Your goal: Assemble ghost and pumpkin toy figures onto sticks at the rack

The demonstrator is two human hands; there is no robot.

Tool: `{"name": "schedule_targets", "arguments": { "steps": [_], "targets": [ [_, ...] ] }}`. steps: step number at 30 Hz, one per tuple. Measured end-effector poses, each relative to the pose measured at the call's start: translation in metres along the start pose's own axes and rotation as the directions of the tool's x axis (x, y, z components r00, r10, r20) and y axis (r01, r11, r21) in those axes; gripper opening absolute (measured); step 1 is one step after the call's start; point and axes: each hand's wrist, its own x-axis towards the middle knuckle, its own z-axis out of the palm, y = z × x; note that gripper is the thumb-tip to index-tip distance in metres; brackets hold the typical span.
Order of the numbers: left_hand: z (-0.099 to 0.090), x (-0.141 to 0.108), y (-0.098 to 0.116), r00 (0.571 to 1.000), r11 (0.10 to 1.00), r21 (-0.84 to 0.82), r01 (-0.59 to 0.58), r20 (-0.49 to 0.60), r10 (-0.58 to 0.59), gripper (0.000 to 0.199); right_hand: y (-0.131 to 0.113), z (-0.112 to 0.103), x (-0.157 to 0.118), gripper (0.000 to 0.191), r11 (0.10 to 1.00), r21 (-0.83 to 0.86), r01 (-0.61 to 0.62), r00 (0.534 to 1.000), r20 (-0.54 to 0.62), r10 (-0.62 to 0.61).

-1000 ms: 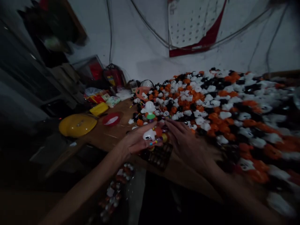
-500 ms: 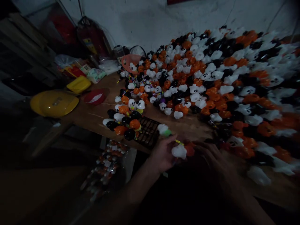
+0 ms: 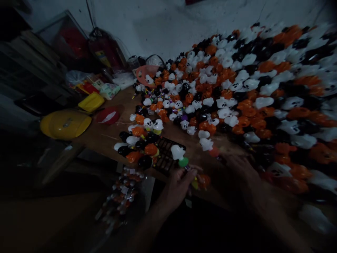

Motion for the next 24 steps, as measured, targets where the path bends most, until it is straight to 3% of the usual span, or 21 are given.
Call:
{"name": "schedule_targets", "arguments": {
  "steps": [5, 9, 12, 16, 18, 21, 24],
  "targets": [
    [-0.012, -0.03, -0.001, 0.984, 0.95, 0.304, -0.073, -0.136, 0.119, 0.031, -0.02, 0.005, 0.031, 0.021, 0.989, 0.08, -0.128, 0.991, 0.038, 0.125],
    [-0.018, -0.043, -0.013, 0.989, 0.96, 0.277, -0.037, -0.129, 0.076, 0.029, -0.05, 0.015, 0.057, 0.013, 0.978, 0.197, -0.063, 0.996, 0.073, 0.049],
    [-0.023, -0.048, -0.017, 0.989, 0.959, 0.284, -0.007, -0.141, 0.049, 0.028, -0.07, 0.028, 0.069, 0.014, 0.916, 0.38, -0.129, 0.985, 0.159, 0.073],
    [-0.032, -0.052, -0.017, 0.988, 0.944, 0.323, 0.067, -0.154, -0.017, 0.025, -0.075, 0.053, 0.073, 0.021, 0.763, 0.605, -0.227, 0.965, 0.243, 0.095],
    [-0.035, -0.052, -0.017, 0.988, 0.948, 0.308, 0.081, -0.153, -0.034, 0.027, -0.071, 0.061, 0.075, 0.022, 0.742, 0.629, -0.233, 0.965, 0.244, 0.096],
    [-0.034, -0.05, -0.014, 0.985, 0.953, 0.293, 0.079, -0.172, -0.028, 0.029, -0.064, 0.059, 0.079, 0.022, 0.785, 0.594, -0.177, 0.975, 0.216, 0.056],
    [-0.033, -0.044, -0.011, 0.979, 0.954, 0.279, 0.109, -0.198, -0.053, 0.029, -0.056, 0.048, 0.081, 0.026, 0.898, 0.406, -0.17, 0.974, 0.205, 0.092]
  ]
}}
